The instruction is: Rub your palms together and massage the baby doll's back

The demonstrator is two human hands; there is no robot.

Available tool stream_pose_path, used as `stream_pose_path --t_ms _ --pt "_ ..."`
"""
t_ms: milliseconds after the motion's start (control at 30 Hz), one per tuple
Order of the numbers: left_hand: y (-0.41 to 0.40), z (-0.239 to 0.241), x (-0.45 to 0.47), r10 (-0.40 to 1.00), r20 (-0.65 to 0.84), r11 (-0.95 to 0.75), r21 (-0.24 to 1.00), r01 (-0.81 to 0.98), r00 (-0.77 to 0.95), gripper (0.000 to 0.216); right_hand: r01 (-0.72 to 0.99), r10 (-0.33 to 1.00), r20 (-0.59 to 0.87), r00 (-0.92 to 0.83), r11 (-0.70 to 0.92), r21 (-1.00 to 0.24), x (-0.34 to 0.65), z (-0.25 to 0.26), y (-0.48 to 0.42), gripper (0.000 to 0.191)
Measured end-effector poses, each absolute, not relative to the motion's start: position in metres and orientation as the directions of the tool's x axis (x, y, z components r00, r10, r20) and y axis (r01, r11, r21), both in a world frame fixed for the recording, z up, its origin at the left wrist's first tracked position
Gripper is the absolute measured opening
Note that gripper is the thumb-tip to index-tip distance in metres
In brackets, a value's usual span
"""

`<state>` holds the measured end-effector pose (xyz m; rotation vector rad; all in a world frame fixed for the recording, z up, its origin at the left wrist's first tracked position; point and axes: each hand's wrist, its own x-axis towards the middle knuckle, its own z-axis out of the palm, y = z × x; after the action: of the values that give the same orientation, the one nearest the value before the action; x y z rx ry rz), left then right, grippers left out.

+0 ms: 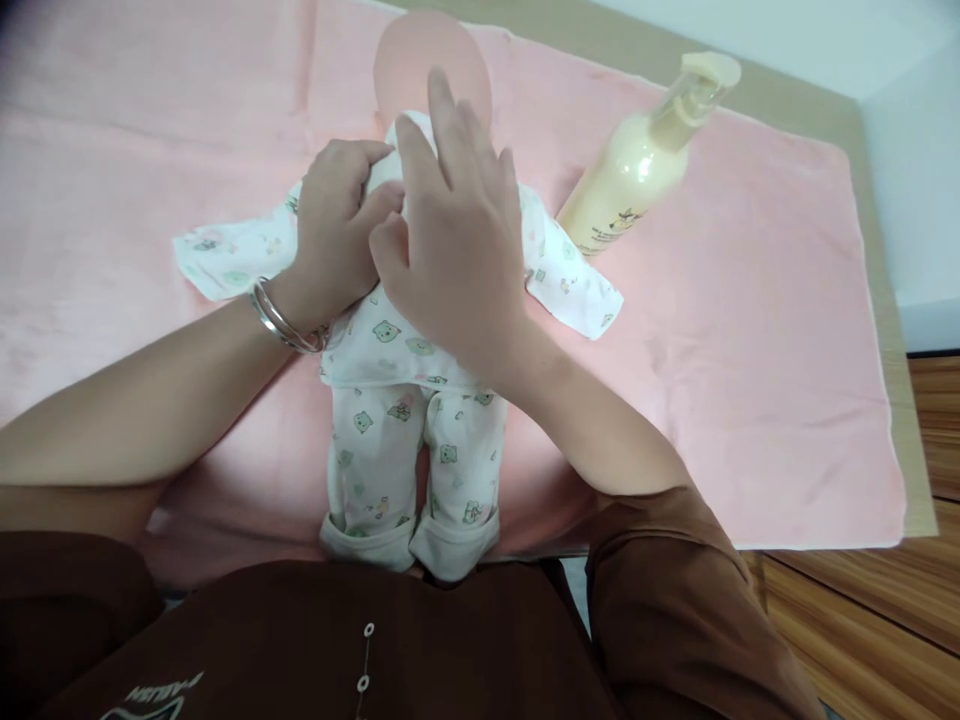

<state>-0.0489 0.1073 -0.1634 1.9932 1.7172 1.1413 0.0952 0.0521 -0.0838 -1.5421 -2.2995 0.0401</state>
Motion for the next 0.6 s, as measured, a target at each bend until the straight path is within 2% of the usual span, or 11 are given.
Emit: stream_pose_path --t_ms 133,333,500,600 --pt "0.11 -0.163 -0.045 0.948 0.312 -0.163 0.654 0.738 -0.068 0.027 0.874 0.912 0.159 -0.378 0.408 -0.262 0.096 -0.088 0.058 0.054" --pt "0.098 -0.15 -0.049 0.936 0.346 -0.23 0.729 0.644 -0.058 0.016 0.844 0.863 0.36 -0.355 0.461 -0.273 0.1 -0.084 0.062 0.055" --pt "0.104 -0.154 -0.049 0.946 0.316 -0.189 0.716 0.672 -0.071 0.014 0.856 0.903 0.191 -0.386 0.427 -0.29 0.096 -0.097 0.064 0.06" --pt "0.105 -0.158 -0.05 0.927 0.369 -0.236 0.707 0.667 -0.063 0.017 0.828 0.876 0.256 -0.408 0.473 -0.3 0.099 -0.087 0.061 0.058"
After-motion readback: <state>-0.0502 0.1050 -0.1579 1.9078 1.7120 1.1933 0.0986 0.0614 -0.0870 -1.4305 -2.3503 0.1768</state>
